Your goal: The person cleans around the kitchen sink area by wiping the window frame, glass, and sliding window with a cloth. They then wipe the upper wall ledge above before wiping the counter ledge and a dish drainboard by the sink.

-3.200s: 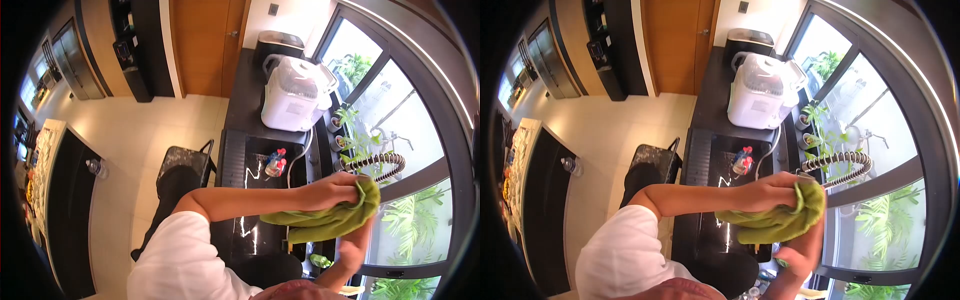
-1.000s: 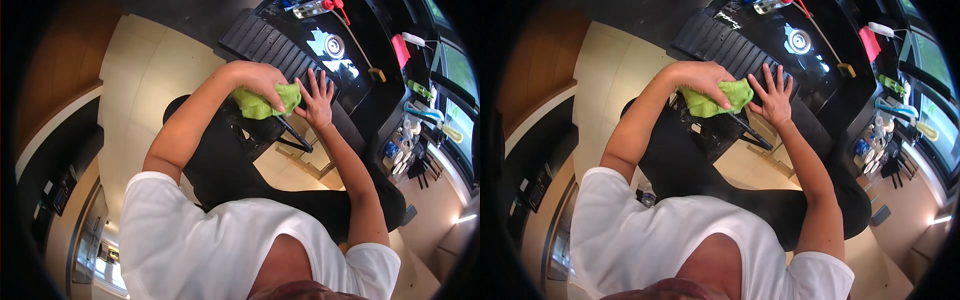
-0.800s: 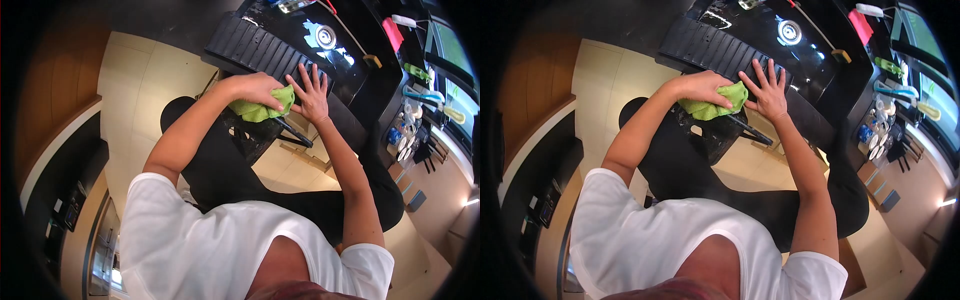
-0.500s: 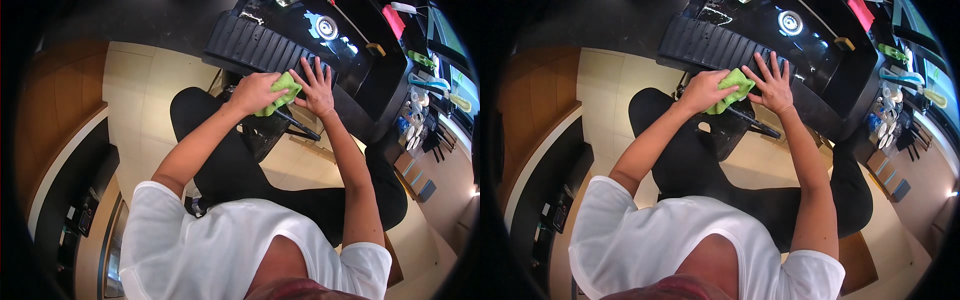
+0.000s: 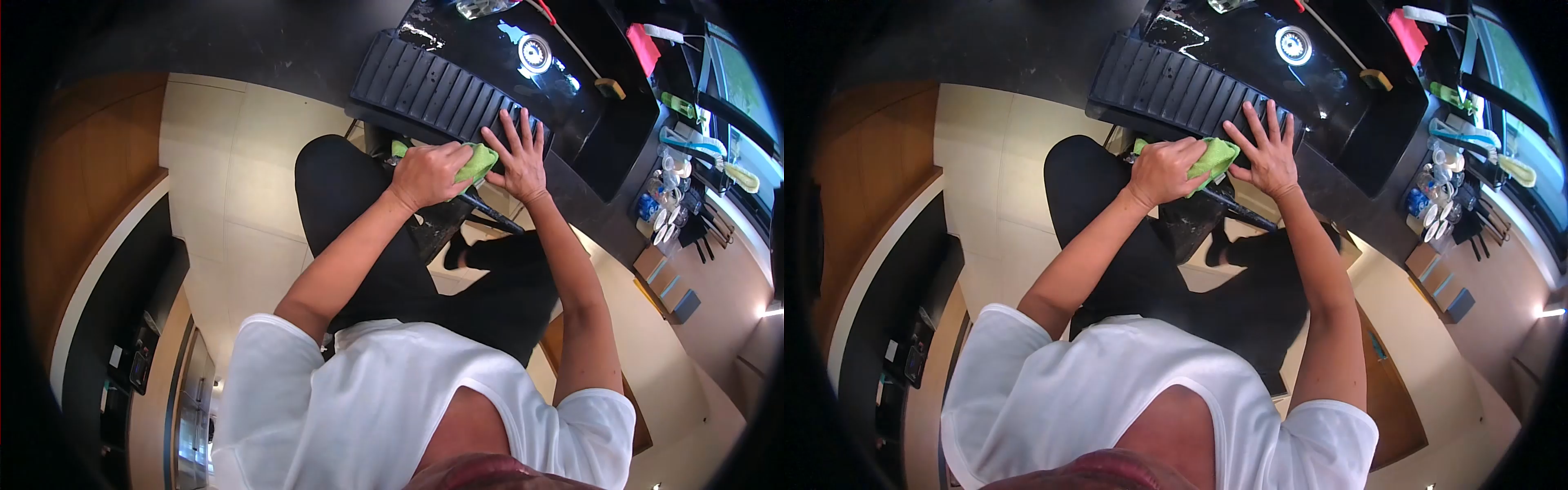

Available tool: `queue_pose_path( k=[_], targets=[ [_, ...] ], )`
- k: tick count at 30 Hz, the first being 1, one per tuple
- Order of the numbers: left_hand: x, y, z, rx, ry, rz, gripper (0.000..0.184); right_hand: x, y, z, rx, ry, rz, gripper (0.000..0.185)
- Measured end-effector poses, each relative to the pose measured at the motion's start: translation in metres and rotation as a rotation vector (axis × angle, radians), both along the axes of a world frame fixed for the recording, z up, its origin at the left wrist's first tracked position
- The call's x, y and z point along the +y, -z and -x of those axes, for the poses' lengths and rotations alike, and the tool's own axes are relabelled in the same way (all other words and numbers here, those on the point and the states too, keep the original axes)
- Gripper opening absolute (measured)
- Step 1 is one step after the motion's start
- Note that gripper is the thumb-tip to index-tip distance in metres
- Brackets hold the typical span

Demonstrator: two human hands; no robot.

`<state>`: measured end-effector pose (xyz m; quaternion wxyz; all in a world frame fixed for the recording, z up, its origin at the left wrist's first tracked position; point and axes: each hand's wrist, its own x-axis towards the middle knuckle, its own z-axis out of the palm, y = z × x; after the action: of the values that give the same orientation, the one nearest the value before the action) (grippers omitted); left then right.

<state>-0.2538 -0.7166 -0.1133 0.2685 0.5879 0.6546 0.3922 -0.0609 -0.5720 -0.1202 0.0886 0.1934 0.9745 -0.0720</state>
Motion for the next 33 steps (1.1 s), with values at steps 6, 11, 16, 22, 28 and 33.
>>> queue_pose_path(
  k=[6,11,16,22,28,33],
  targets=[
    [0.002,-0.004,0.000,-0.041,-0.042,0.069,0.033,0.003,0.004,-0.003,0.049,-0.011,0.014,0.078],
    [0.003,-0.008,-0.005,-0.007,-0.092,0.073,0.031,0.002,-0.007,-0.002,0.002,0.008,0.031,0.080],
    [0.003,-0.006,-0.007,0.062,-0.108,0.083,0.032,0.000,-0.014,0.000,-0.023,0.009,0.035,0.085],
    [0.005,-0.014,-0.007,0.051,-0.147,0.095,0.029,0.000,-0.013,-0.003,0.003,-0.001,0.024,0.083],
    [0.004,-0.016,-0.010,0.081,-0.176,0.105,0.029,-0.001,-0.018,-0.003,0.015,-0.010,0.005,0.086],
    [0.006,-0.014,-0.014,0.122,-0.220,0.089,0.027,0.000,-0.018,-0.005,0.020,-0.020,0.007,0.085]
  ],
)
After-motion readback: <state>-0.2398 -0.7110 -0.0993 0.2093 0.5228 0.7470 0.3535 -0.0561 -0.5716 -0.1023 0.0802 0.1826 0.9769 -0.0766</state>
